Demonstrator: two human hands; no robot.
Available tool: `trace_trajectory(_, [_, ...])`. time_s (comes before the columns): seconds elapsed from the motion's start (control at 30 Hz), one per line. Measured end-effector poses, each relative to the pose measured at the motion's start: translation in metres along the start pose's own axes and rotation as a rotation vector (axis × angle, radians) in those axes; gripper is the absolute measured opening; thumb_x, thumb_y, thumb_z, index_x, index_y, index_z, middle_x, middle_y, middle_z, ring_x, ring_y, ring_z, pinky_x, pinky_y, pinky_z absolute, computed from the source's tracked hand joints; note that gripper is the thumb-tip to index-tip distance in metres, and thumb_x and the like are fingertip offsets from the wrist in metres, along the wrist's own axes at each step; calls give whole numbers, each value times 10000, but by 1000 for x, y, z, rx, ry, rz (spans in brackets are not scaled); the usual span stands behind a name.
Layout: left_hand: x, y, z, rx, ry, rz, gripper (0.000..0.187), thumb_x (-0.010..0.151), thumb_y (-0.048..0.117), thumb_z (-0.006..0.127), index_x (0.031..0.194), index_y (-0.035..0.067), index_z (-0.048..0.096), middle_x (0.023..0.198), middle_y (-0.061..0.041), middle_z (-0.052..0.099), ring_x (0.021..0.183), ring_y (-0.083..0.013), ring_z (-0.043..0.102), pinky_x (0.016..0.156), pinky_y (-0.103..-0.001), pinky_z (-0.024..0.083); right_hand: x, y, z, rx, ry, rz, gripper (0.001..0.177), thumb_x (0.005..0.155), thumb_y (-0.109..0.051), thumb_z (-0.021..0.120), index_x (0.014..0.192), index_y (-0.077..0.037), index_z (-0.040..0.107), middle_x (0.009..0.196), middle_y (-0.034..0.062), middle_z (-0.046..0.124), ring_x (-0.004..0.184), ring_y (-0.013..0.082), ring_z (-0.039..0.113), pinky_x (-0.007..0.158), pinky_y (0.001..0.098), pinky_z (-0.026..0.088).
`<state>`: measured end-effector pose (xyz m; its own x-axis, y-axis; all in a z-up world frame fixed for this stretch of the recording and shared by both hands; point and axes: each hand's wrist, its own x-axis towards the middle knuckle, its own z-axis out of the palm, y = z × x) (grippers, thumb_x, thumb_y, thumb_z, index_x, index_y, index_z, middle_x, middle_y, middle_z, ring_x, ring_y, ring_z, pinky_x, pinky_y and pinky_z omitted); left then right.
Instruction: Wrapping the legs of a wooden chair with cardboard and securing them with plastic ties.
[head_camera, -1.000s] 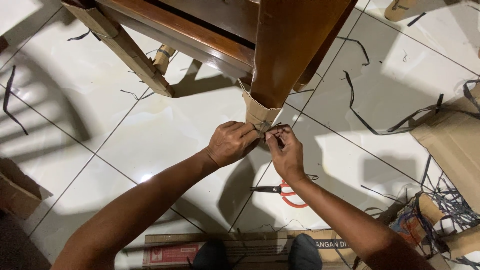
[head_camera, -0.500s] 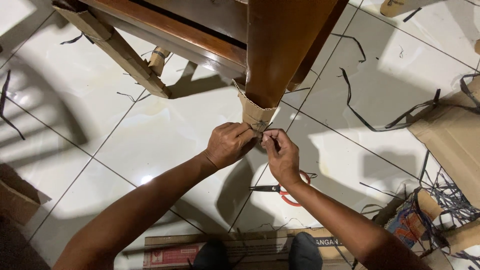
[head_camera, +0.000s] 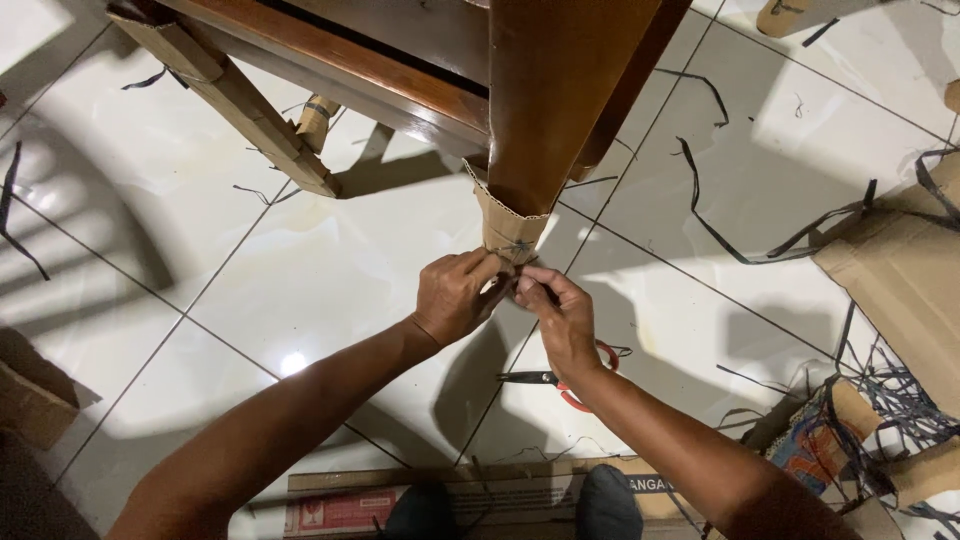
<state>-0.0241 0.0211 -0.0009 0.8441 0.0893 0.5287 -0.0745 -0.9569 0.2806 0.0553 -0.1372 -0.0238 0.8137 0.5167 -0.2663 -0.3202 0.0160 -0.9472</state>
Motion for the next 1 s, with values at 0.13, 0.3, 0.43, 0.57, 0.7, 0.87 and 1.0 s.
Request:
trace_trajectory(0.13, [-2,14,-2,-196,20,-288,137,901,282,752,918,216,633,761,32,649,732,-188,722,676,-344,582,-8,-21,5,22,-33,9,263,985,-153,682,1206,-17,721,939,86,687,864,125,685,899,320,607])
trace_trajectory(0.3, [-6,30,-5,-386,-1,-620,128,904,294,776,911,213,677,794,17,738,788,-180,756,683,-340,578,-8,-12,0,32,-57,13,278,963,-159,719,1194,-4,724,953,93,697,865,126,673,895,319,604])
trace_trajectory(0.43, [-3,34,-3,-412,-84,-761,92,914,294,747,914,205,721,812,-4,761,799,-216,761,718,-380,578,-2,-4,-4,37,-67,8,277,967,-155,716,1198,-2,718,925,82,663,861,122,643,891,320,596])
trace_trajectory(0.57, [-5,33,6,-435,-85,-817,77,909,322,751,917,247,762,790,2,772,819,-256,751,735,-424,589,8,13,-10,-10,-83,2,249,984,-163,700,1191,-27,726,875,61,661,823,102,644,862,296,592])
trace_trajectory(0.7, [-4,38,4,-382,-104,-819,88,912,327,735,895,245,761,750,3,765,815,-267,750,740,-439,597,6,10,-8,-67,-65,-9,215,977,-130,708,1168,-43,756,874,73,698,815,98,651,859,293,592])
trace_trajectory(0.87, [-2,37,4,-371,-91,-782,106,925,317,716,884,224,745,750,-17,768,812,-296,753,735,-478,601,6,7,-7,-98,-55,-17,214,985,-131,696,1173,-50,756,851,84,701,805,114,640,832,294,592])
trace_trajectory(1.0, [0,33,4,-361,-76,-745,102,931,291,705,886,202,730,765,-47,767,824,-326,755,725,-512,597,13,24,-12,-87,-53,-21,206,978,-120,707,1168,-55,754,885,92,718,823,118,657,829,288,597])
